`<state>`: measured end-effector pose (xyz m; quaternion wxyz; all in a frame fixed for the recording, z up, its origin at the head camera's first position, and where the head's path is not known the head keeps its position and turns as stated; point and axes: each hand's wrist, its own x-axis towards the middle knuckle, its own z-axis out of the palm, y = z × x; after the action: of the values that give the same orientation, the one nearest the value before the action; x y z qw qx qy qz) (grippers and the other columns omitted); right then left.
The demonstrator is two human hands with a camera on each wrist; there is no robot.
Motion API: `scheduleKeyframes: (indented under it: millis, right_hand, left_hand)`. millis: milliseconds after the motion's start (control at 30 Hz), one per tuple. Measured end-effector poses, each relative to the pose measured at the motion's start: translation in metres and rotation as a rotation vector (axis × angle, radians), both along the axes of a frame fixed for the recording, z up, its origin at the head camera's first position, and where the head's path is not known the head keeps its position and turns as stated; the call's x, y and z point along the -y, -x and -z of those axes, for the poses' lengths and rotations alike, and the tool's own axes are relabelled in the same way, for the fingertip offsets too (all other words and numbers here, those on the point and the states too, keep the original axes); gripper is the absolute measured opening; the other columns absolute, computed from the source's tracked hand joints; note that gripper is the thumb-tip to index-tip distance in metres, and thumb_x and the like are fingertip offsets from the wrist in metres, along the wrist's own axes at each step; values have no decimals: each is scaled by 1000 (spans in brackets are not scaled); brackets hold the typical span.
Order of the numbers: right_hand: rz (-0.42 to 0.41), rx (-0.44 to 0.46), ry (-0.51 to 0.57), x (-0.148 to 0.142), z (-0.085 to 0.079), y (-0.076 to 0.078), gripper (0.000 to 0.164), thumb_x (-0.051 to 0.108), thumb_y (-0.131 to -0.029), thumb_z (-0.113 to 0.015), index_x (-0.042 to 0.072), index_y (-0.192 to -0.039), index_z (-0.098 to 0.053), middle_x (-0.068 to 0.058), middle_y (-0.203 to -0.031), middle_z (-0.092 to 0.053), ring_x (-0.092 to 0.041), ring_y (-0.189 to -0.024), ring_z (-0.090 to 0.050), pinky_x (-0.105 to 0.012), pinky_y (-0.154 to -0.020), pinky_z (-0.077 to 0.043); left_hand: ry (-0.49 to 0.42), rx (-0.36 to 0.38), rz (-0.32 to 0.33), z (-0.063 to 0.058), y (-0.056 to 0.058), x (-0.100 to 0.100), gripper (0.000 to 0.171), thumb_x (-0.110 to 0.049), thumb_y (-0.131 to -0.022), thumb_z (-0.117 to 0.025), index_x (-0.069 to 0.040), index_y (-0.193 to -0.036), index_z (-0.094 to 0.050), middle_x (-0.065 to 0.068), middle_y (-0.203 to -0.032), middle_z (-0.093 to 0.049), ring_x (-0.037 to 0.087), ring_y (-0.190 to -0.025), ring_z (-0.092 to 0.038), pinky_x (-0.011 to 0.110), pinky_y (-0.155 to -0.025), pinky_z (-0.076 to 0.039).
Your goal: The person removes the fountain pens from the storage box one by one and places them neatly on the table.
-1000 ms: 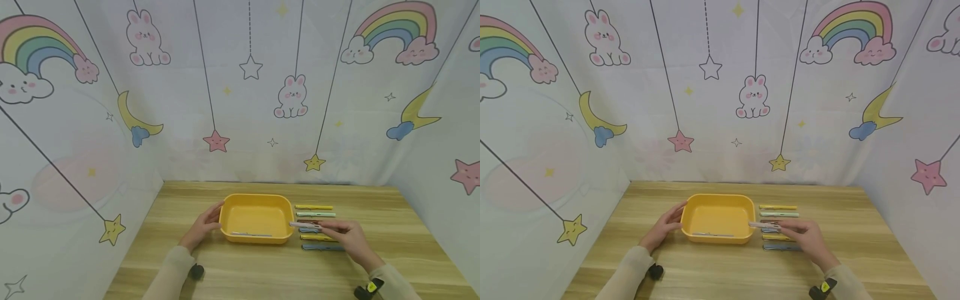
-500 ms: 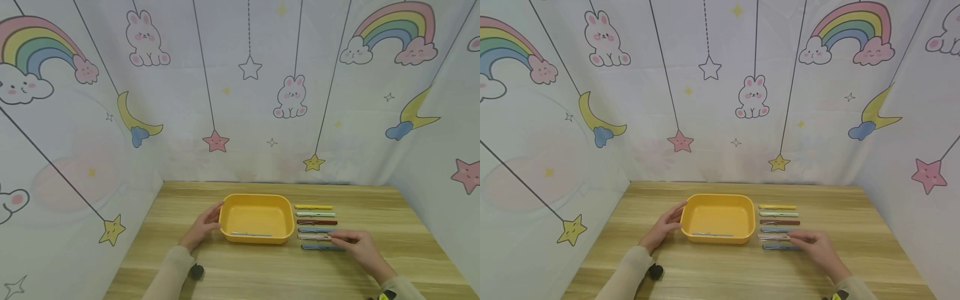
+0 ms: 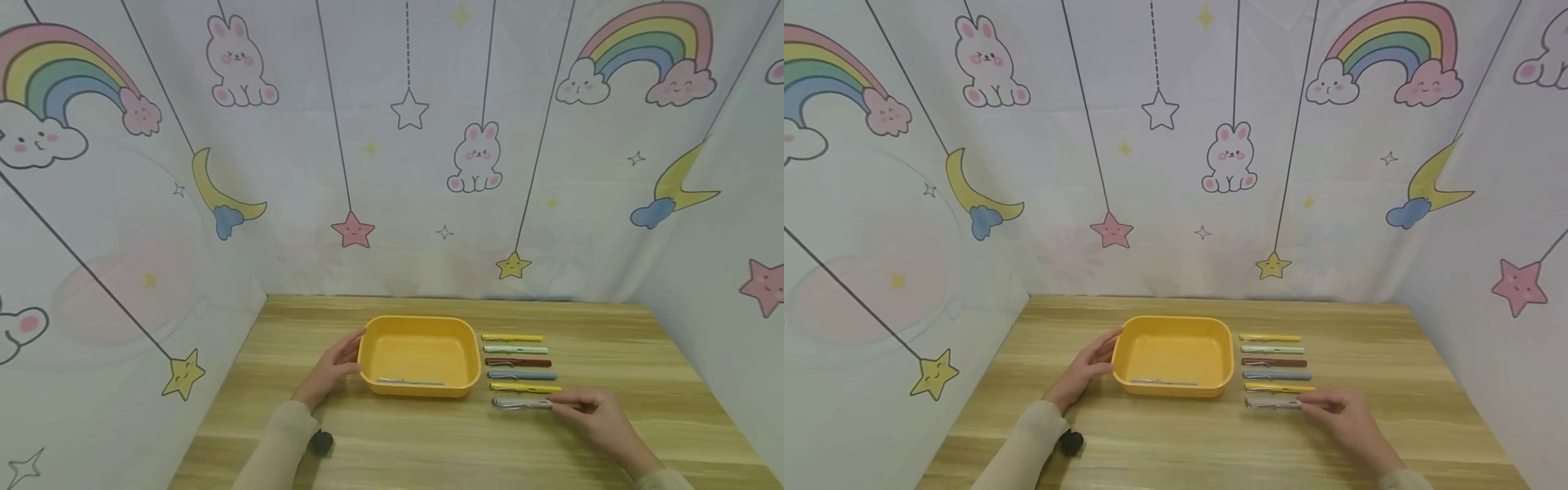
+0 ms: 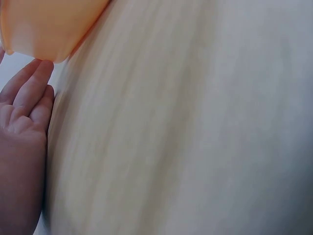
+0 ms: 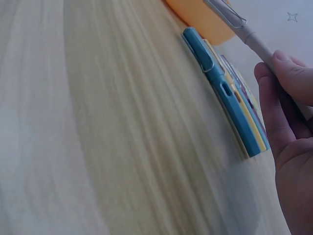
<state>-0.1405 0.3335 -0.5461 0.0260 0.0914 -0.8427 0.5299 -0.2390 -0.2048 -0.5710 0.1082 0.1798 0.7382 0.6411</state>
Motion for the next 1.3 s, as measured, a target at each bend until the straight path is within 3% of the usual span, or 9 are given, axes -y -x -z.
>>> scheduleKeyframes:
  millis: [167, 400, 633, 900, 1300]
  right_hand:
    - [-35, -65, -21, -5, 7, -3, 17, 2, -89, -80, -3, -105, -81, 3, -104, -81, -2, -95, -73, -23, -75, -62]
    - [-47, -100, -20, -9, 12, -5, 15, 2, -87, -82, 1, -103, -82, -9, -106, -81, 1, -101, -72, -20, -79, -61]
    - [-81, -100, -39, -12, 19, -6, 16, 3, -87, -82, 3, -103, -82, -5, -104, -81, -2, -95, -73, -22, -76, -62]
    - [-109, -237, -96, -4, 23, -9, 19, -2, -82, -84, 7, -99, -82, -5, -97, -81, 0, -91, -73, -17, -74, -59]
    - [-125, -341, -232, 2, 29, -10, 31, -3, -75, -88, 18, -96, -83, 6, -95, -80, -1, -90, -73, -13, -76, -57]
  left_hand:
    - [0, 0, -1, 0, 1, 1, 73, -7, -100, -67, -20, -165, -35, 15, -168, -36, 36, -152, -41, 43, -121, -36]
    - [4, -15, 5, -1, 0, 1, 73, -7, -101, -66, -20, -165, -35, 17, -168, -36, 39, -151, -41, 52, -121, -34]
    - [2, -16, 6, -2, 0, 0, 73, -5, -100, -65, -20, -165, -35, 17, -168, -36, 38, -150, -42, 46, -120, -38]
    - [-5, -17, 1, 0, 1, 0, 73, -5, -100, -66, -21, -165, -36, 17, -168, -35, 41, -151, -40, 56, -122, -32]
    - [-12, -14, 11, 0, 1, 1, 74, -5, -100, -66, -20, -165, -35, 17, -168, -35, 40, -150, -41, 53, -121, -34]
